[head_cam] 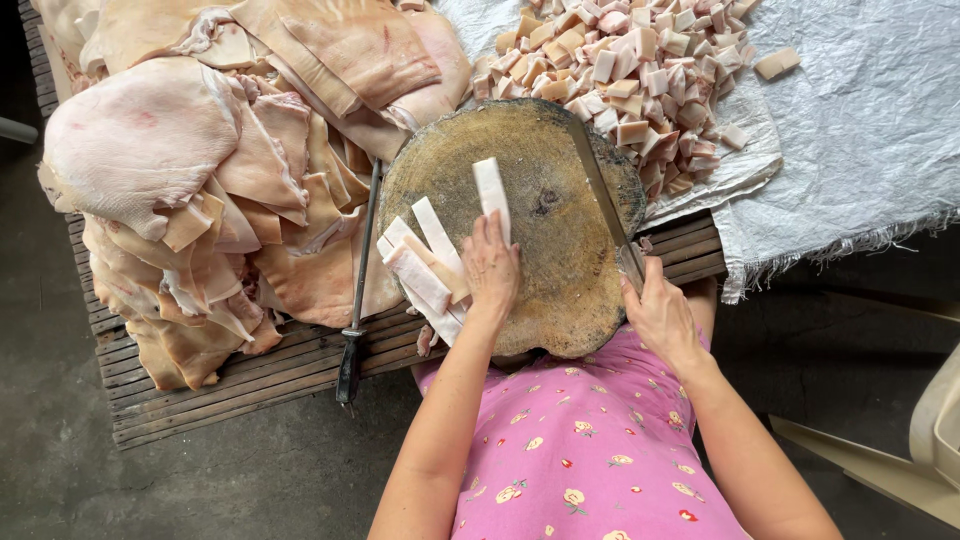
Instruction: The person cuts long strips of white fat into small cubes using a large cleaver on a wooden cutting board, moving the diced pieces into a pile and reaching for new slabs of fat from a stack.
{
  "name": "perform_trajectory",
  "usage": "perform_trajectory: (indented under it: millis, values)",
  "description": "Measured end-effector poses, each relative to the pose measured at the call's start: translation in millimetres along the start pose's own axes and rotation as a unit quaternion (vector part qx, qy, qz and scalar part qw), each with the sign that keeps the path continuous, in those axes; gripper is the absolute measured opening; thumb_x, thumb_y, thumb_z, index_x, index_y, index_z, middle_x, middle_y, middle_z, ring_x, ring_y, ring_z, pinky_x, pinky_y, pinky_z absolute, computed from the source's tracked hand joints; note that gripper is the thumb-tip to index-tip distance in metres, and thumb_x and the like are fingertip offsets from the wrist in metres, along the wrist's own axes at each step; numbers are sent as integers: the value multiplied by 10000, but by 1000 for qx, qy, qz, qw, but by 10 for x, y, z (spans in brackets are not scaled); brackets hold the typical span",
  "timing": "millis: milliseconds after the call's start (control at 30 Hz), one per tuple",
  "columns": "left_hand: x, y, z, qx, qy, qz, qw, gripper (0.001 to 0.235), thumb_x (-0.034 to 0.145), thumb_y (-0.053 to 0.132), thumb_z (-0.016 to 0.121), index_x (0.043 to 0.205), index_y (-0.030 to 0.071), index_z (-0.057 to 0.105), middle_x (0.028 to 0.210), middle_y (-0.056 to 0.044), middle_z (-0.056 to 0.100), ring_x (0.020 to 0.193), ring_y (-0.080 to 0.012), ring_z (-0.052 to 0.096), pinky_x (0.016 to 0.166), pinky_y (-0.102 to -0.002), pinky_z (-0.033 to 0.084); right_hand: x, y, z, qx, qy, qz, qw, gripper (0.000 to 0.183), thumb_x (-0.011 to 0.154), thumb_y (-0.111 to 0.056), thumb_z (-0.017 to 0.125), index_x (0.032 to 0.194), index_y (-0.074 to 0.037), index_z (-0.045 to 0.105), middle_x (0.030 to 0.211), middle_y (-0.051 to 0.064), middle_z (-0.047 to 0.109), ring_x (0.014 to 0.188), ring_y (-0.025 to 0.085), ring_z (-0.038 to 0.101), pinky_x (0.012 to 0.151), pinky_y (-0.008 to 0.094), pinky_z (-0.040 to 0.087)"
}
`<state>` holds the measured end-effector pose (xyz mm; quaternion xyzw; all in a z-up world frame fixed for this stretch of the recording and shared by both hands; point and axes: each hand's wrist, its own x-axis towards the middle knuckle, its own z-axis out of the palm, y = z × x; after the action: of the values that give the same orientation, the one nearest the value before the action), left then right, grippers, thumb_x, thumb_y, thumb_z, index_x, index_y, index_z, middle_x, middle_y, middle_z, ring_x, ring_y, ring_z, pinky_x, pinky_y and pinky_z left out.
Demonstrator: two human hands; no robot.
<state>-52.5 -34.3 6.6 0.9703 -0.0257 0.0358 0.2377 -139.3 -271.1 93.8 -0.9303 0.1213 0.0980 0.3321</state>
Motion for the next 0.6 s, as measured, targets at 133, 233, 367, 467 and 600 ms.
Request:
perform_trajectory:
  millis: [133, 233, 367, 467, 600]
  values:
    - [-5, -13, 28, -85, -33, -21, 996, 681, 849, 56, 660, 1491, 24, 434, 1385, -200, 584, 1029, -322, 572, 983, -472, 464, 34, 32, 94, -8, 14, -19, 1000, 423, 1014, -275, 585, 1272, 28, 442, 1030, 379, 670, 958, 577, 656, 858, 583, 521]
    - [97, -121, -40, -129, -96, -81, 984, 637, 861, 119, 731, 1423, -24, 466, 1254, -238, 579, 1121, -325, 558, 1030, -483, 448, 88, -15, 90, 23, -1, -8, 1000, 471, 1002, -266, 576, 1332, 32, 420, 987, 372, 682, 941, 565, 669, 852, 573, 524]
    - [242, -92, -184, -137, -225, -117, 957, 397, 994, 187, 654, 1365, 52, 608, 1221, -149, 657, 1090, -253, 640, 1008, -401, 526, 77, -99, 49, 67, -32, 91, 993, 497, 1012, -300, 549, 1393, -13, 409, 913, 360, 695, 913, 529, 702, 807, 566, 549]
    - [397, -15, -381, -286, -268, -91, 916, 415, 979, 262, 642, 1354, 85, 621, 1195, -102, 679, 1029, -208, 665, 937, -383, 543, 53, -103, -15, 69, 46, 20, 996, 418, 1039, -298, 593, 1282, 26, 489, 884, 319, 702, 831, 485, 699, 701, 543, 557]
    - [644, -70, -671, -446, -329, -65, 830, 496, 953, 296, 656, 1405, 98, 604, 1069, -109, 736, 893, -164, 697, 835, -352, 592, 105, -148, -107, 132, -18, 145, 980, 446, 1010, -323, 583, 1286, 8, 468, 656, 208, 676, 527, 308, 678, 515, 453, 546]
